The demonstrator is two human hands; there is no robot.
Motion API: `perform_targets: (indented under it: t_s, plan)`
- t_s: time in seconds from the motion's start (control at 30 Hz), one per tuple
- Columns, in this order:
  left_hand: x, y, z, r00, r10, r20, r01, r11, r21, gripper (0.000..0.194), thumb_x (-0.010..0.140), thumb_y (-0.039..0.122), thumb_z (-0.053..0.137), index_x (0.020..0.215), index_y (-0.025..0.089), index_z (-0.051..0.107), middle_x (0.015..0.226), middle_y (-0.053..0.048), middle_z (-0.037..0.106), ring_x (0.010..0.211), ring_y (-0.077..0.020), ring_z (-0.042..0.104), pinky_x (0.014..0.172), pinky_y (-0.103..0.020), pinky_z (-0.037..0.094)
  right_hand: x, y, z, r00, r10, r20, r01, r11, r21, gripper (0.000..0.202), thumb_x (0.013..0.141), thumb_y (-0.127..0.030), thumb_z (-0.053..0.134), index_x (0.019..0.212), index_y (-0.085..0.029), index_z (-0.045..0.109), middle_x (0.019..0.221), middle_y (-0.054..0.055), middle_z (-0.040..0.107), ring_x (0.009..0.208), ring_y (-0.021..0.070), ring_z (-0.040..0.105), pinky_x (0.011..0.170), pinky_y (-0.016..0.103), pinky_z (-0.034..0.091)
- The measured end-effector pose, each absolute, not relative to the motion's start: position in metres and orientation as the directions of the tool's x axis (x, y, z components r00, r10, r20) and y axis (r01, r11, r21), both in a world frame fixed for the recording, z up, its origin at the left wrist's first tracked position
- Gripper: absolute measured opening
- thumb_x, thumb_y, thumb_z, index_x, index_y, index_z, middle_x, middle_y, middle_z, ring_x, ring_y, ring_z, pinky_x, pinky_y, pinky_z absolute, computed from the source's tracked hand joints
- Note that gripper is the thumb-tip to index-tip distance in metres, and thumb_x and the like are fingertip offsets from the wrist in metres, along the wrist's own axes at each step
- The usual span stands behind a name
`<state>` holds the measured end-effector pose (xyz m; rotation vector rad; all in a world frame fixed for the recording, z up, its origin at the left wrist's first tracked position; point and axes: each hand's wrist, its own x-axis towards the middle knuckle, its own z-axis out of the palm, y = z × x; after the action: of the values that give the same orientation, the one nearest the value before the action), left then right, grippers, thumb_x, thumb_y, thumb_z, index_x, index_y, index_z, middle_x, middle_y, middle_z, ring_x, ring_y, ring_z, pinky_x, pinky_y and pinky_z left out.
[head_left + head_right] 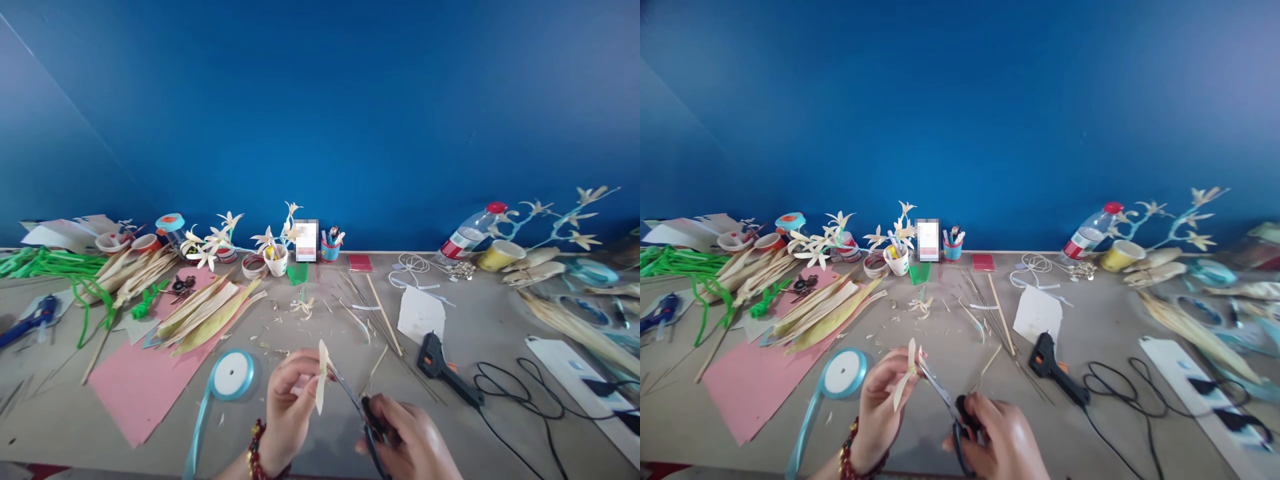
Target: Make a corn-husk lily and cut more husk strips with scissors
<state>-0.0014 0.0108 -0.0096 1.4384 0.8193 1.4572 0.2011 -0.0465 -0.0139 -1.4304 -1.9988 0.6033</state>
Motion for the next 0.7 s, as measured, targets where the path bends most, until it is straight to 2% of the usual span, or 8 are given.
perform_targets:
  t_s: [0.1,0.37,0.53,0.7]
  plan:
    - [-0.002,0.010,-0.010,0.081,0.923,0.377,-0.116,-0.367,0.923,0.011,0.088,0.015,0.063,0.082,0.020,0.071,0.088,-0.007,0.075,0.084,-0.0205,0.067,0.077,-0.031,0.053,0.202,-0.047,-0.018,-0.246,0.946,0.208,0.650,0.321,-0.689,0.027,0.087,-0.042,0.057,0.072,-0.023,0.044,0.056,-0.005,0.051,0.044,0.0095,0.039,0.043,0.022,0.027]
    - [-0.002,0.010,-0.005,0.059,0.898,0.437,-0.038,-0.435,0.900,0.011,0.087,0.017,0.063,0.082,0.020,0.072,0.087,-0.009,0.076,0.084,-0.0225,0.069,0.079,-0.033,0.054,0.201,-0.048,-0.015,-0.216,0.957,0.196,0.654,0.291,-0.699,0.028,0.085,-0.041,0.060,0.070,-0.023,0.045,0.055,-0.006,0.050,0.044,0.0097,0.039,0.044,0.022,0.027]
    - [-0.002,0.011,0.004,0.071,0.856,0.513,-0.032,-0.512,0.858,0.011,0.086,0.015,0.063,0.083,0.021,0.072,0.081,-0.007,0.076,0.082,-0.0220,0.070,0.080,-0.034,0.055,0.201,-0.046,-0.017,-0.223,0.956,0.190,0.688,0.293,-0.665,0.030,0.079,-0.040,0.068,0.068,-0.023,0.046,0.052,-0.007,0.051,0.041,0.0092,0.039,0.041,0.020,0.027]
    - [-0.002,0.013,0.008,0.072,0.851,0.521,0.000,-0.522,0.853,0.013,0.087,0.017,0.062,0.081,0.020,0.073,0.080,-0.008,0.076,0.080,-0.0217,0.071,0.078,-0.033,0.056,0.201,-0.045,-0.018,-0.215,0.961,0.177,0.707,0.278,-0.651,0.030,0.075,-0.037,0.072,0.067,-0.023,0.046,0.053,-0.008,0.050,0.041,0.0085,0.039,0.041,0.020,0.026]
